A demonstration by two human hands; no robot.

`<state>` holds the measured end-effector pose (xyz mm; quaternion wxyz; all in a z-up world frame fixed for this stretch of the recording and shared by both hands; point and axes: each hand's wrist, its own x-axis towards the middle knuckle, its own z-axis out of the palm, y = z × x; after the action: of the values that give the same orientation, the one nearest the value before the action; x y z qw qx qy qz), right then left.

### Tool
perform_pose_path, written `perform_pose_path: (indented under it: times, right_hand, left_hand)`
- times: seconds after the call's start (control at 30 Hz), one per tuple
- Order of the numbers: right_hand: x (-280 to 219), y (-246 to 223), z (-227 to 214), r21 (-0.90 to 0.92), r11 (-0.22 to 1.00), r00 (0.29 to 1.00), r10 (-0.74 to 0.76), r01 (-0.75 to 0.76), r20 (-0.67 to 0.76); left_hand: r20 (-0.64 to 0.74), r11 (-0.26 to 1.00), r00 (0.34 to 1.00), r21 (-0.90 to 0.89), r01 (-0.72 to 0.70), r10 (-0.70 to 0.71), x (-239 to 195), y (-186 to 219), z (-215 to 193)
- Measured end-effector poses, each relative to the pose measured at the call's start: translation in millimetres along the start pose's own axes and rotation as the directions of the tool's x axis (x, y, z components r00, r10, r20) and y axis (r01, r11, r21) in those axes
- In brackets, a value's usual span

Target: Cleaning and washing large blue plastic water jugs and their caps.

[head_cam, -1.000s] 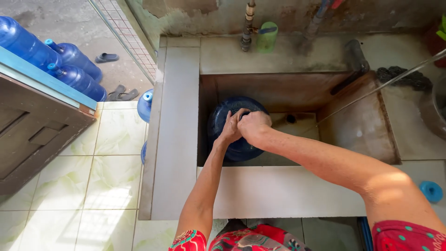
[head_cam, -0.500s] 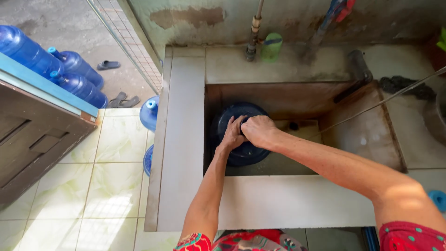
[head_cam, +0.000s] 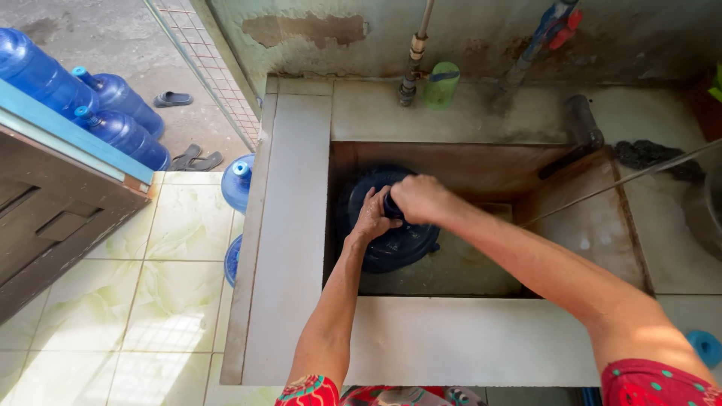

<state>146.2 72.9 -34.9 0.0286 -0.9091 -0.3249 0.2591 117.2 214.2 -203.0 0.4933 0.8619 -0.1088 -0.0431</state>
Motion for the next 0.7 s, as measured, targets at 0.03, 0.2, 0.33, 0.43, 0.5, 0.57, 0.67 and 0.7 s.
perform_pose_path:
  times: [0.03, 0.2, 0.33, 0.43, 0.5, 0.57, 0.67, 0.7]
  right_hand:
    - [-5.1, -16.3, 5.2, -0.137, 0.991, 0.998, -0.008, 0.0, -0.061]
    - [23.7, -34.2, 36.1, -0.332, 0.926, 0.982, 0.149, -0.181, -0.119]
    - [27.6, -52.8, -15.2, -0.377, 0.926, 0.992, 0.082, -0.038, 0.101]
    - [36.0, -39.2, -29.7, -0.34, 0.94, 0.979, 0.061, 0.008, 0.192]
    - [30.5, -17.4, -14.9, -0.241, 0.97, 0.986, 0.072, -0.034, 0.148]
    - [17.8, -0.6, -5.3, -0.154, 0.985, 0.996, 0.085, -0.083, 0.001]
    - [-5.4, -20.9, 20.1, -0.214, 0.976, 0.991, 0.019, -0.048, -0.136]
    - [-6.3, -25.6, 23.7, -0.207, 0.977, 0.991, 0.022, -0.049, -0.131]
  left_hand:
    - [-0.034, 0.998, 0.998, -0.008, -0.056, 0.055, 3.4, -18.2, 6.3]
    - [-0.112, 0.95, 0.952, 0.161, -0.266, 0.286, 17.6, -78.5, 39.0]
    - [-0.112, 0.964, 0.959, 0.081, -0.252, 0.26, 8.5, -64.7, 33.7]
    - [-0.117, 0.993, 0.991, -0.081, -0.08, 0.071, 1.5, -36.4, 13.8]
    - [-0.096, 0.986, 0.995, -0.164, -0.01, -0.006, -3.3, -15.3, 8.7]
    - [-0.064, 0.982, 0.987, -0.108, -0.154, 0.148, 2.6, 0.5, -1.3]
    - [-0.062, 0.993, 0.992, -0.037, -0.109, 0.107, -0.1, -14.9, 6.1]
    - [-0.054, 0.994, 0.993, -0.038, -0.104, 0.102, -5.9, -11.3, 7.1]
